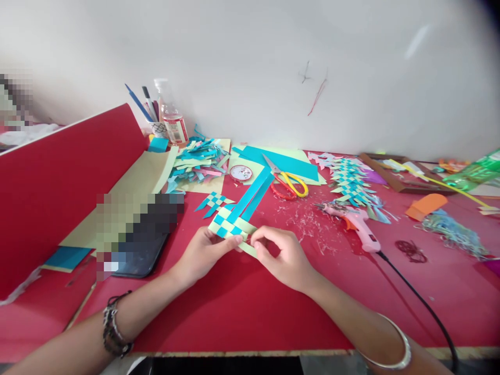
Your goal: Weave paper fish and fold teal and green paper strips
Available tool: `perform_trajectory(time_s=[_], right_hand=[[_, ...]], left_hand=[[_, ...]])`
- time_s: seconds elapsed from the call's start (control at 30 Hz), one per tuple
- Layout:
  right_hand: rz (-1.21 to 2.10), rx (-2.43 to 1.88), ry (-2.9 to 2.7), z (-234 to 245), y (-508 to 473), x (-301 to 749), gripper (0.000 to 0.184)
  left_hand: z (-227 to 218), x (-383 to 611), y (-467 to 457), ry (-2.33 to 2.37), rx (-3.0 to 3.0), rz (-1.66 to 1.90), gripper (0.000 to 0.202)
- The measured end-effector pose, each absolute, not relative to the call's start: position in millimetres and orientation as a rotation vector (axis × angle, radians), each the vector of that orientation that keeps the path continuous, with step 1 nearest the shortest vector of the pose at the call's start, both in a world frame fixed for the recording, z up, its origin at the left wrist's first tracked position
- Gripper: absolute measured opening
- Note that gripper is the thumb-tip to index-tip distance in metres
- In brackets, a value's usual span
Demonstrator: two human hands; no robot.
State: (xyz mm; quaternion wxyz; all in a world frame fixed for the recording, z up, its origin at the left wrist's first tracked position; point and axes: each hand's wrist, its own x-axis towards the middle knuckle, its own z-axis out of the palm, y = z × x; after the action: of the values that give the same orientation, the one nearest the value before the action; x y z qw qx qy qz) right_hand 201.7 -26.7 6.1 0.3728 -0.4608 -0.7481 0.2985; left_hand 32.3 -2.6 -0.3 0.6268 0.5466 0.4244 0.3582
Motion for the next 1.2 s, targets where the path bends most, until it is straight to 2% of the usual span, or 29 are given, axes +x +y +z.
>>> perform_trajectory(time_s=[0.2,0.4,0.5,0.77,0.93,1.0,1.2], right_hand=[[0.843,-1.221,-1.742,4,-23,205,0.009],[0.801,-1.171,-1.543,8,-14,225,0.026],[0.707,-1.166,-1.483,14,-9,238,0.029],[0.611,-1.192,-1.611,11,-2,247,0.011],[0.495,-1.315,-1.913,4,-2,249,0.035],[0.407,-1.380,-1.986,1,0,250,0.039],[0.394,-1.407,-1.962,-8,5,248,0.013]], left_hand=[[-3,27,3,1.077,1.303,0.872,0.024],[-4,22,9,1.137,1.272,0.964,0.025],[-4,22,10,1.139,1.269,0.985,0.027],[-7,17,14,1.108,1.193,1.098,0.027],[-1,16,11,1.043,1.171,1.143,0.028],[0,15,10,1.034,1.185,1.169,0.026],[5,11,11,1.070,1.077,1.273,0.016]])
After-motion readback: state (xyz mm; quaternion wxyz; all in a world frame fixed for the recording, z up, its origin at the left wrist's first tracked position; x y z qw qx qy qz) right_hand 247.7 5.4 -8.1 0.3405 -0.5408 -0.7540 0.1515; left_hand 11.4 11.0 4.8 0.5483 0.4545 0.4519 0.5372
